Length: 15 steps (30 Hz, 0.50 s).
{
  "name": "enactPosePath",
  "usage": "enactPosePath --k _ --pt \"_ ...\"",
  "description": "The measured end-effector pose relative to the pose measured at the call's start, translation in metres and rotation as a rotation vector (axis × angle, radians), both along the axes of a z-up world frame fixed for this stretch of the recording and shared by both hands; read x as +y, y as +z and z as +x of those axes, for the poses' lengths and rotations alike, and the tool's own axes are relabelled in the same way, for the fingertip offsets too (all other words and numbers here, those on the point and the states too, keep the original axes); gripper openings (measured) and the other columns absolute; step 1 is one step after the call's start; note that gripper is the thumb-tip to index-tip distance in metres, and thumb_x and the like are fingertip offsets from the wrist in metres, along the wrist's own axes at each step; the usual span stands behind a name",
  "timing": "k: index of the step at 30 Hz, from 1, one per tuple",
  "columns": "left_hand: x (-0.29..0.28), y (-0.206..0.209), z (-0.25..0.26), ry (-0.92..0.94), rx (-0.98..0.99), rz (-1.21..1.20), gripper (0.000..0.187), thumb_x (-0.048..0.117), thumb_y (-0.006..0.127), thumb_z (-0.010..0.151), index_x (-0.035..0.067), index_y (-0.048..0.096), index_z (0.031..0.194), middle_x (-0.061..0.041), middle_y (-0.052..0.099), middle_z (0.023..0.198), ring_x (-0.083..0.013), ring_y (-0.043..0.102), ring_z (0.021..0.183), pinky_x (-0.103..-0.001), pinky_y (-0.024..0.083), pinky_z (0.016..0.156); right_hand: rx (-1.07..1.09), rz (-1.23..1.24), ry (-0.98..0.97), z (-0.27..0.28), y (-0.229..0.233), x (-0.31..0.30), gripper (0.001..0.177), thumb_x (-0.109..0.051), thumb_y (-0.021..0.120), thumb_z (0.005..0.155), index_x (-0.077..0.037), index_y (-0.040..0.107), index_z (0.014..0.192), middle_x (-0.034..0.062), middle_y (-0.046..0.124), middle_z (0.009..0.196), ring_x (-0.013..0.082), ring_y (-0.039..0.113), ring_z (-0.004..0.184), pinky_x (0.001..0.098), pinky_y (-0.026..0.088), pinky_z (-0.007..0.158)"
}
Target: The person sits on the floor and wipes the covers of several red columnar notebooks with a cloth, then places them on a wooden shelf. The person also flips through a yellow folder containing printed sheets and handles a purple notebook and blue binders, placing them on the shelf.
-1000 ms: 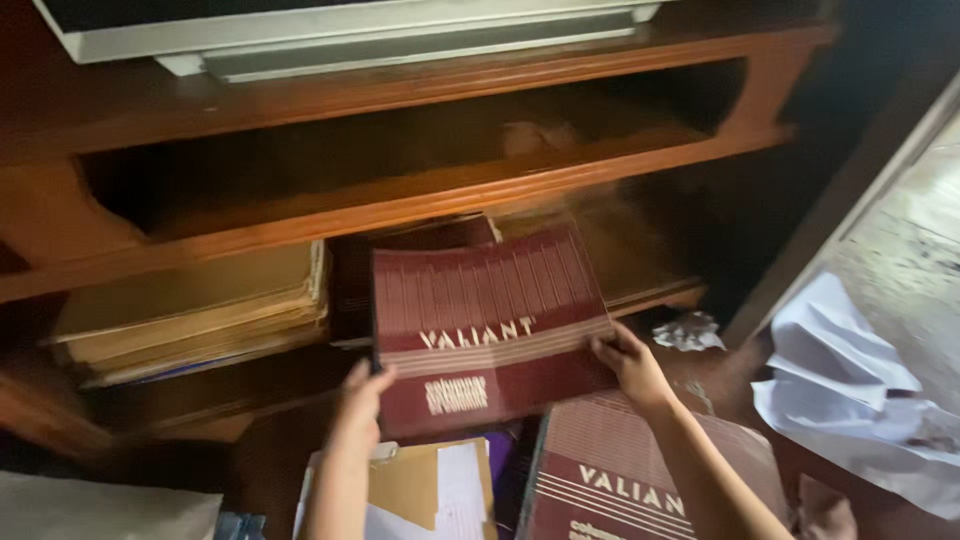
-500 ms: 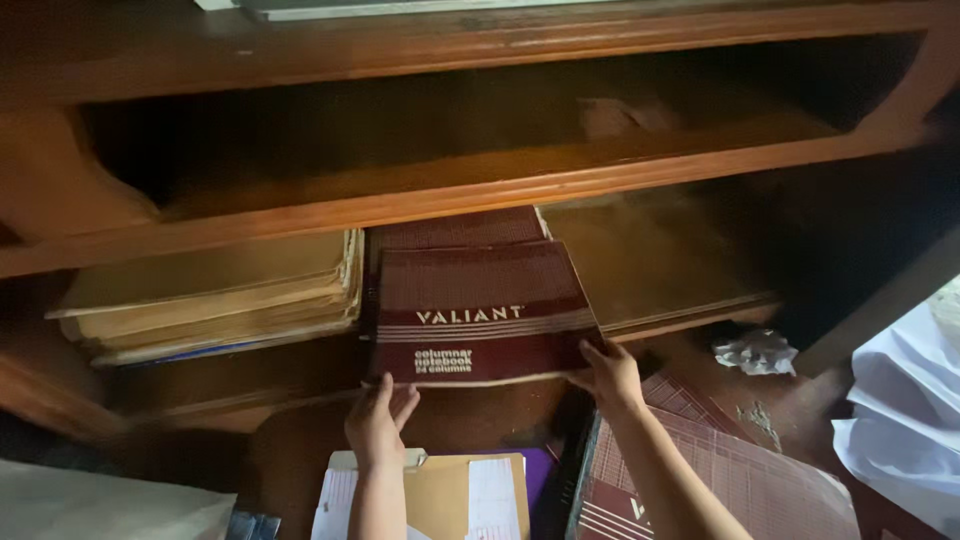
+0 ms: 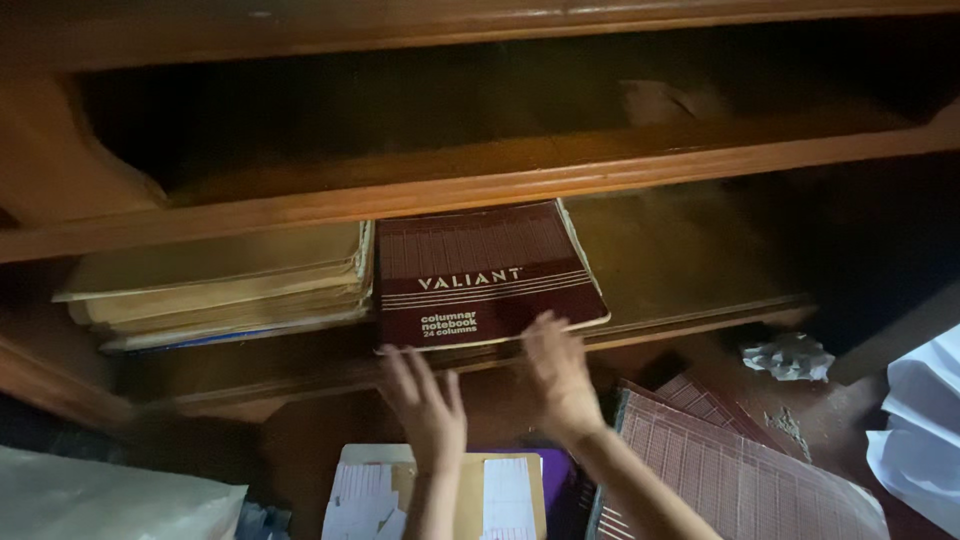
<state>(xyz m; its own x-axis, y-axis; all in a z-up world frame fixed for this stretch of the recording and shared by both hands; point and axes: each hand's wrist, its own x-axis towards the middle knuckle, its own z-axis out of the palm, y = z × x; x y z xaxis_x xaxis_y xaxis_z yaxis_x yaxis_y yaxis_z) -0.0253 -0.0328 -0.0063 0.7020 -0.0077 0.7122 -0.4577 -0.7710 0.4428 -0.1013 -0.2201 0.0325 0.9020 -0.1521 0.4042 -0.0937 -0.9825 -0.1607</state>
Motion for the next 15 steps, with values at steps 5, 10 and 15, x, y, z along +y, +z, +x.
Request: enactPosePath --k 5,10,15 --pt "-0.014 -0.026 -0.004 -0.045 0.307 0.393 0.072 0.055 0.033 0.101 0.012 0.021 0.158 -0.013 0.01 0.168 -0.0315 0.012 0.154 -0.071 0.002 0.117 0.171 -0.176 0.249 0.007 0.002 0.029 0.074 -0.043 0.041 0.103 -0.003 0.014 0.158 0.0157 0.006 0.167 0.0304 0.004 0.154 0.0523 0.001 0.122" --pt "-0.01 -0.022 0.015 -0.074 0.26 0.391 0.069 0.056 0.034 0.1 0.022 0.025 0.159 -0.008 0.013 0.166 -0.0343 0.012 0.151 -0.073 0.002 0.112 0.471 -0.244 0.102 0.037 0.024 0.035 0.077 -0.054 0.027 0.104 -0.007 0.004 0.161 0.0094 -0.003 0.17 0.0247 -0.003 0.156 0.0519 -0.002 0.124" --pt "-0.011 -0.016 0.014 -0.105 0.261 0.354 0.071 0.058 0.041 0.099 0.014 0.033 0.155 -0.014 0.018 0.166 -0.0376 0.011 0.154 -0.075 0.008 0.113 0.535 -0.191 0.062 0.057 0.034 0.037 0.077 -0.054 0.026 0.103 -0.012 -0.002 0.162 0.0044 -0.009 0.171 0.022 -0.007 0.156 0.048 -0.003 0.125"
